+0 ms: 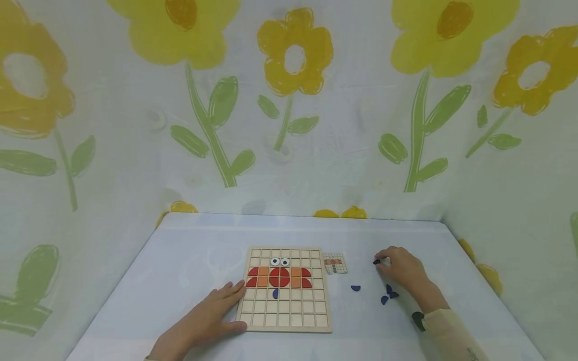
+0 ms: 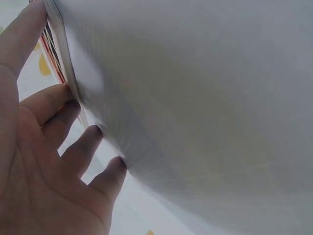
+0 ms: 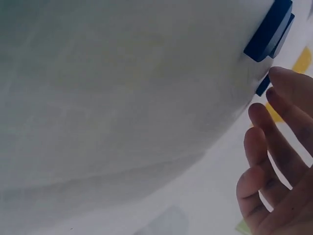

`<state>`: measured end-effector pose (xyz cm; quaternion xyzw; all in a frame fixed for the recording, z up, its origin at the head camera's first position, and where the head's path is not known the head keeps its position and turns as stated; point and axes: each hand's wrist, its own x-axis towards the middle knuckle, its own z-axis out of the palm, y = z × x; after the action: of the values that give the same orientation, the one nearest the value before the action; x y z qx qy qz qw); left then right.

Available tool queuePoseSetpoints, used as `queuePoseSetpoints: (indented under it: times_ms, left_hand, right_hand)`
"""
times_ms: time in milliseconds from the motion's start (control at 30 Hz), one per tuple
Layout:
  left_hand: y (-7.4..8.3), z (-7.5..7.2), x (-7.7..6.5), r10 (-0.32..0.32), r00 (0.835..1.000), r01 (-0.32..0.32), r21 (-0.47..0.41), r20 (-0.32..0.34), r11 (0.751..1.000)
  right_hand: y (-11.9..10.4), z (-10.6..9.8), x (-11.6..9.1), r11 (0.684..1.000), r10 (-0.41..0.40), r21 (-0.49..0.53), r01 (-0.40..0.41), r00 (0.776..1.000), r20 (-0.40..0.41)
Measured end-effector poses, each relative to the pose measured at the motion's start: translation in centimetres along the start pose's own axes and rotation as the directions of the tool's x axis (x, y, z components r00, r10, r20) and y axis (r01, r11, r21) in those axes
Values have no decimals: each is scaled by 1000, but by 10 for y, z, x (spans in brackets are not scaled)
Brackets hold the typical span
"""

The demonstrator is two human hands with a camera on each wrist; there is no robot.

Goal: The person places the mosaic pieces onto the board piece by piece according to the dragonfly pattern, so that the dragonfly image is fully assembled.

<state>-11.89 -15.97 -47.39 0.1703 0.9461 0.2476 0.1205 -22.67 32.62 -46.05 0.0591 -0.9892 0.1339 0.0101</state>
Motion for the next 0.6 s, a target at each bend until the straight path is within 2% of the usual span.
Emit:
queuePoseSetpoints:
  times_ms: [267,600]
  left_hand:
    - [-1,1,0,-1,1000,1,-4,-2,1000]
    - [-2,2,-1,5,1000,-5,9,-7,1000]
  right_hand:
    - [-3,1,1,999,31,-17,-30,999,26]
    - [-8,-1,1,999,30,-39,-29,999,30]
